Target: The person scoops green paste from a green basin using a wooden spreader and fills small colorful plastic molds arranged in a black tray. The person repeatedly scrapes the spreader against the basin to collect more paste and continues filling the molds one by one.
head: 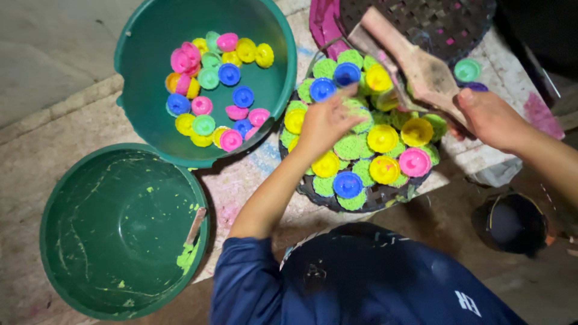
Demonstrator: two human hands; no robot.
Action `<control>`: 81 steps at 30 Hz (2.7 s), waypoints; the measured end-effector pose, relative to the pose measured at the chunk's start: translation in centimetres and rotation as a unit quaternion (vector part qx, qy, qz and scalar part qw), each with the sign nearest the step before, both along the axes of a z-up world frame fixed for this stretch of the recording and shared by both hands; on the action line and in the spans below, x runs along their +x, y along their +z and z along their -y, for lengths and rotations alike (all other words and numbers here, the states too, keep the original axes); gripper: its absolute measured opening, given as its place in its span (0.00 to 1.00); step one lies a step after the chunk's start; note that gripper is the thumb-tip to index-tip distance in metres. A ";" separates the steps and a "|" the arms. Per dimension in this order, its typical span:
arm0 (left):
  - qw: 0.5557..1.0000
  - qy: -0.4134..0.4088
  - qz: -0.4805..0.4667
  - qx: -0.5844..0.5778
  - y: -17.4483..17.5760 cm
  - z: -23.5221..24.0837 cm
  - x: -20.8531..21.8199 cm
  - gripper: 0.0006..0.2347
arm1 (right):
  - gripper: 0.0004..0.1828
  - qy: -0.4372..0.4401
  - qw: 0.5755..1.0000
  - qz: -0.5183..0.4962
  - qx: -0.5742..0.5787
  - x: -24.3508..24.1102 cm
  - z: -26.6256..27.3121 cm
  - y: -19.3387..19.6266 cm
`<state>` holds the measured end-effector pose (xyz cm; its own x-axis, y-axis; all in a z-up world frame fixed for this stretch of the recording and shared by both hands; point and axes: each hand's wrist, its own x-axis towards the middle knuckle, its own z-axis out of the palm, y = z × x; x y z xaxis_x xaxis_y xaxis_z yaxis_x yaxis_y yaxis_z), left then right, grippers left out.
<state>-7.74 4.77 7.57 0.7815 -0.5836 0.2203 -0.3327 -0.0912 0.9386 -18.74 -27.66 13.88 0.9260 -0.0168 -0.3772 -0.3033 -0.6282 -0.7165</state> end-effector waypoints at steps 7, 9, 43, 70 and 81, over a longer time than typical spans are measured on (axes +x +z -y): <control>0.663 -0.055 -0.439 -0.604 1.5 7.4 1.0 0.14 | 0.44 -0.027 0.975 -0.222 0.006 -2.5 -2.3 2.3; 0.646 -0.011 -0.449 -0.617 1.1 8.2 1.1 0.18 | 0.42 -0.031 0.980 -0.179 -0.079 -2.7 -3.2 2.9; 0.781 -0.020 -0.318 -0.538 -3.2 9.9 4.1 0.12 | 0.29 0.018 0.978 0.105 -0.181 -3.3 -3.8 2.3; 0.930 0.071 0.300 0.202 8.7 -3.8 -9.7 0.23 | 0.27 0.168 0.949 0.250 0.091 -4.4 -5.4 4.1; 0.964 -0.227 -0.130 0.051 17.6 -22.1 -20.7 0.16 | 0.34 0.665 0.588 0.453 0.085 -0.7 -31.0 15.1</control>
<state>-28.40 26.91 25.18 0.4608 -0.8871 -0.0248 -0.1149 -0.0874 0.9895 -19.47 3.36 29.02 -0.0993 0.9157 0.3893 0.9293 0.2252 -0.2927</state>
